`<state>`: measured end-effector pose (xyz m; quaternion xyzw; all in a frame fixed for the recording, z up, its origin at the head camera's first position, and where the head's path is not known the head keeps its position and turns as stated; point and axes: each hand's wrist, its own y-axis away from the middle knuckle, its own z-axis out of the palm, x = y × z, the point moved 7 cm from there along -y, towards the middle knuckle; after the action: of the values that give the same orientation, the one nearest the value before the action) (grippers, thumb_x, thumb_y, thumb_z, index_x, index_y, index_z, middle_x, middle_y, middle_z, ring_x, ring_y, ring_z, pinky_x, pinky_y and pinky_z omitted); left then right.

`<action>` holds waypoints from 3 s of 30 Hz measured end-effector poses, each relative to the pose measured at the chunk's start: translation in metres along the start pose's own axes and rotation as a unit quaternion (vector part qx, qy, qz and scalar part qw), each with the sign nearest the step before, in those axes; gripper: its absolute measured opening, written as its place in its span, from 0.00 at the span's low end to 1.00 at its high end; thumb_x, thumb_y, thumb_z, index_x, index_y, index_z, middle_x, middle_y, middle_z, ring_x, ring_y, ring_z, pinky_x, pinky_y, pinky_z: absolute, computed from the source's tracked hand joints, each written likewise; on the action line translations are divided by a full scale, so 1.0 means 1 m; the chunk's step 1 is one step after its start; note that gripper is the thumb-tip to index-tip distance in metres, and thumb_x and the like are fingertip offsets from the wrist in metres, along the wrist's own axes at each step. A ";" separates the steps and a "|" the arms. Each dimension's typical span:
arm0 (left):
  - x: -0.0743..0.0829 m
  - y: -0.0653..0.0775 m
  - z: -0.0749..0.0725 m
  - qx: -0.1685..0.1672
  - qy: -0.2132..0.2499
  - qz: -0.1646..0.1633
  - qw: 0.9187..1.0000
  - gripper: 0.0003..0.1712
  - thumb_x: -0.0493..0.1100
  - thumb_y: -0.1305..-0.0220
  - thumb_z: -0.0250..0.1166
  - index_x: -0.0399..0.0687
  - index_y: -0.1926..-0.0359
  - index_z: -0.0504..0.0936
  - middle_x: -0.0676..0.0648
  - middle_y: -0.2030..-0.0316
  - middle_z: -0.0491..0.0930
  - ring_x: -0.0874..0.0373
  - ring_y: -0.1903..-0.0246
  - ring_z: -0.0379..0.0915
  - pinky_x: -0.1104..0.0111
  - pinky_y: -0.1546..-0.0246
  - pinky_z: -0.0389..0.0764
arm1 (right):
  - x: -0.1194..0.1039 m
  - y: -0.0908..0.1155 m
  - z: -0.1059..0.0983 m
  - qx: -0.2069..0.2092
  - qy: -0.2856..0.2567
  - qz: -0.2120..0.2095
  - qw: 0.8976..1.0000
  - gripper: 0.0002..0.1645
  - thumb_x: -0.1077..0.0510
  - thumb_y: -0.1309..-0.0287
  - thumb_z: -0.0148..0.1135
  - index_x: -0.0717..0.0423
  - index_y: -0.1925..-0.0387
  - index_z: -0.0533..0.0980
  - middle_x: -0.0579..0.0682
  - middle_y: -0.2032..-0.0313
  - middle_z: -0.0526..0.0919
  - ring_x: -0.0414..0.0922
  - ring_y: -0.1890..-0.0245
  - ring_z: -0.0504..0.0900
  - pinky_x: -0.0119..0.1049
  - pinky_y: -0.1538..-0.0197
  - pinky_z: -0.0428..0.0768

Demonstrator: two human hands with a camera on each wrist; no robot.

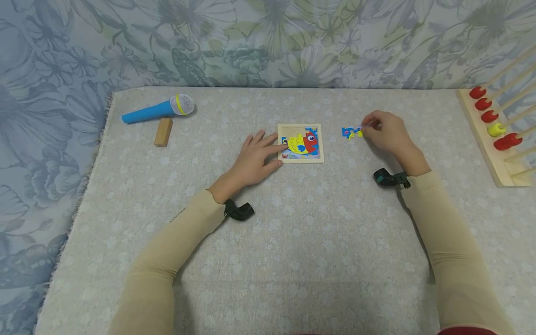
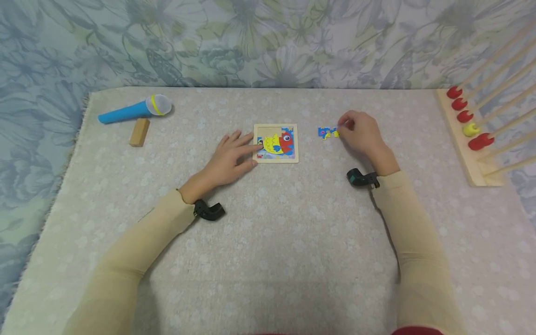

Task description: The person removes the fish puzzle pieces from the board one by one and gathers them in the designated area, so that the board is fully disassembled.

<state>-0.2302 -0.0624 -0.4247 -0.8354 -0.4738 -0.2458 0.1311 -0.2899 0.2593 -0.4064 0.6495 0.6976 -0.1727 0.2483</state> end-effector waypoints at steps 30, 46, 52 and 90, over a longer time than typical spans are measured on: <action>-0.002 -0.002 0.000 -0.001 -0.004 0.009 1.000 0.28 0.52 0.27 0.61 0.55 0.29 0.74 0.43 0.21 0.58 0.36 0.19 0.41 0.38 0.22 0.40 | -0.110 -0.030 0.066 -0.144 0.087 -0.121 0.978 0.24 0.53 0.38 0.68 0.62 0.45 0.80 0.62 0.52 0.80 0.55 0.54 0.74 0.47 0.49 0.75; -0.004 -0.001 0.002 -0.001 0.000 0.008 1.000 0.28 0.52 0.27 0.60 0.55 0.29 0.74 0.43 0.21 0.58 0.36 0.19 0.40 0.38 0.22 0.39 | -0.120 -0.035 0.069 -0.187 0.104 -0.097 0.972 0.20 0.54 0.39 0.69 0.62 0.51 0.79 0.62 0.53 0.80 0.55 0.52 0.74 0.49 0.44 0.75; -0.004 -0.001 0.001 0.003 0.002 0.012 1.000 0.28 0.51 0.27 0.61 0.54 0.29 0.74 0.42 0.21 0.59 0.35 0.19 0.41 0.38 0.22 0.40 | -0.119 -0.035 0.071 -0.192 0.101 -0.091 0.972 0.20 0.54 0.38 0.69 0.61 0.49 0.79 0.62 0.51 0.80 0.55 0.50 0.74 0.50 0.41 0.75; -0.003 0.000 0.000 0.001 0.002 0.007 1.000 0.28 0.51 0.27 0.61 0.54 0.29 0.74 0.43 0.21 0.58 0.36 0.19 0.40 0.38 0.22 0.39 | -0.123 -0.022 0.060 -0.120 0.026 -0.137 0.983 0.15 0.60 0.32 0.61 0.57 0.45 0.79 0.58 0.61 0.81 0.52 0.65 0.75 0.39 0.61 0.73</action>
<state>-0.2315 -0.0643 -0.4264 -0.8382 -0.4677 -0.2462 0.1345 -0.3005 0.1225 -0.3877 0.5177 0.8017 -0.1030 0.2804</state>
